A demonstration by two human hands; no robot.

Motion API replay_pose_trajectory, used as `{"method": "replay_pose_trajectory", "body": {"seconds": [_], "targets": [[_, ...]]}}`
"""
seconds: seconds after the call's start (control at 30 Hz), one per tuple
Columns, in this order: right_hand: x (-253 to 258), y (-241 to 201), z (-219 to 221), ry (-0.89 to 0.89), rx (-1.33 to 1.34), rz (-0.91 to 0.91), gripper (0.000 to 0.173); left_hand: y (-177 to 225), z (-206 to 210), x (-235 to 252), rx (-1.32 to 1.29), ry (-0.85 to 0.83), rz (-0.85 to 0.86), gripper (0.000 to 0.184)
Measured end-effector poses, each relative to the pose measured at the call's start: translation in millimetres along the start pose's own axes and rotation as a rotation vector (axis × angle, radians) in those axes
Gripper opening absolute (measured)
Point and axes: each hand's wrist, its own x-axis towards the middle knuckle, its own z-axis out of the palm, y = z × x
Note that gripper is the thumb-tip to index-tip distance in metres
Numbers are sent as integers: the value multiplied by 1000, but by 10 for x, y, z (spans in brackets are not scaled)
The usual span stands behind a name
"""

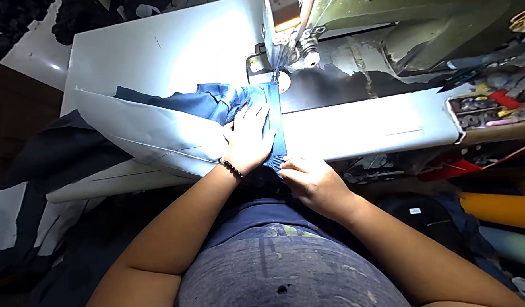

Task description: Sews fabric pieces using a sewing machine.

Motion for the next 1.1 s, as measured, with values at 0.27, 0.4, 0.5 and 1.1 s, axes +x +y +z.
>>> {"method": "replay_pose_trajectory", "body": {"seconds": [0.27, 0.4, 0.5, 1.1], "targets": [[114, 238, -66, 36, 96, 95, 22, 94, -12, 365, 70, -111, -109, 65], [143, 270, -89, 35, 104, 97, 22, 124, -21, 391, 116, -132, -125, 64], [137, 297, -80, 36, 126, 105, 21, 97, -4, 405, 118, -134, -110, 64], [1051, 985, -71, -14, 64, 176, 27, -192, -336, 1552, 176, -150, -204, 60]]}}
